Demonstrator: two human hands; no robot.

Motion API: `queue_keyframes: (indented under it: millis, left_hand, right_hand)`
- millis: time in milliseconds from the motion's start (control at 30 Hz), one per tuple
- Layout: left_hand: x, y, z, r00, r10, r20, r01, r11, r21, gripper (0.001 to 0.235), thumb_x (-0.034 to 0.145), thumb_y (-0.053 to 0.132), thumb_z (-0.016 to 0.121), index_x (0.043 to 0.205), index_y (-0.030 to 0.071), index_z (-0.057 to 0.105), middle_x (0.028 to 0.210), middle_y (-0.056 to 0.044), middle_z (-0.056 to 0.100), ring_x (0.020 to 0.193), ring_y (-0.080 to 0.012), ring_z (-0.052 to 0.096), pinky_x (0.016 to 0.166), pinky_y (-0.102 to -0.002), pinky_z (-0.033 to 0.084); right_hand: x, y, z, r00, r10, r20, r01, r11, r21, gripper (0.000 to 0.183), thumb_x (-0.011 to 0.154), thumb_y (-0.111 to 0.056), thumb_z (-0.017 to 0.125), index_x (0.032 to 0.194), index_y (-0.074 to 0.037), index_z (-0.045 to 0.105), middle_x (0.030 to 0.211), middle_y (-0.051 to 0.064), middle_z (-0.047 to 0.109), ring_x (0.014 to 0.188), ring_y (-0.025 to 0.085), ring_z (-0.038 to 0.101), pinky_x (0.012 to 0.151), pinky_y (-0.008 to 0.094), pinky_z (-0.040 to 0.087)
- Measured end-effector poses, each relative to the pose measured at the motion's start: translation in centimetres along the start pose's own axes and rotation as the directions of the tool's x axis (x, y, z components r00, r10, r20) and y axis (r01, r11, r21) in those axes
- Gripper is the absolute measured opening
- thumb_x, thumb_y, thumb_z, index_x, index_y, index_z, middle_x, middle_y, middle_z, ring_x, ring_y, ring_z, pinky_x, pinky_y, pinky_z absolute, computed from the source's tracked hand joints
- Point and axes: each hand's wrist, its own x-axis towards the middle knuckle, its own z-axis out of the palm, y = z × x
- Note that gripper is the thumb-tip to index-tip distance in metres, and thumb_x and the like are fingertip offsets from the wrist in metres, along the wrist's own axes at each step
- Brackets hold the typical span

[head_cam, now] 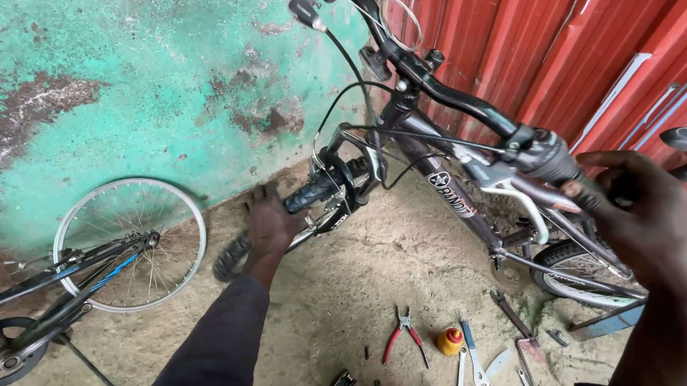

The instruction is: The person adjusts the front brake caliper on a bicycle using a multi-tool. They then move to the handlebars to check the brake lever and finally inspect the rear wheel and brake assembly.

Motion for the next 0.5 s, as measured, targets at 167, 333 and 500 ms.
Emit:
queue_keyframes:
  millis: [167,333,500]
  left_hand:
    - [0.8,-1.9,0.8,0.944,0.062,-0.325,-0.137,0.967,-0.215,0.076,0.08,0.035,0.071,0.14,-0.006,0.046,0.142,-0.032,0.039,0.128,-0.0508,0.036,0.107,-0.06,0.032]
    - [-2.0,4.7,-12.8,0.696,-0.019,-0.718,-0.429,0.791,-0.437,0.049,0.072,-0.016,0.045,0.113,0.008,0.054,0.12,-0.01,0.05,0.114,-0.0262,0.044,0.096,-0.036,0.037]
    - [-9.9,13.7,-22.9,0.309,0.222,-0.925,-0.942,0.203,-0.266,0.065,0.104,0.064,0.036,0.098,0.006,0.063,0.123,-0.009,0.054,0.116,-0.0206,0.051,0.106,-0.044,0.049]
  right_hand:
    - [-3.0,-9.2,0.5,0.932,0.27,0.243,-0.226,0.955,-0.195,0.059,0.091,-0.026,0.064,0.146,-0.01,0.05,0.12,0.02,0.072,0.103,0.033,0.074,0.087,0.052,0.064]
    - [-4.7,-10.2,3.4,0.961,0.125,0.247,-0.188,0.949,0.252,0.034,0.095,-0.009,0.062,0.13,-0.006,0.06,0.073,0.011,0.053,0.057,0.021,0.044,0.046,0.034,0.032]
    - [-5.4,-11.1,7.5,0.953,-0.073,0.295,-0.238,0.427,0.872,0.043,0.1,-0.01,0.045,0.14,0.004,0.053,0.088,0.012,0.055,0.067,0.022,0.055,0.048,0.032,0.043]
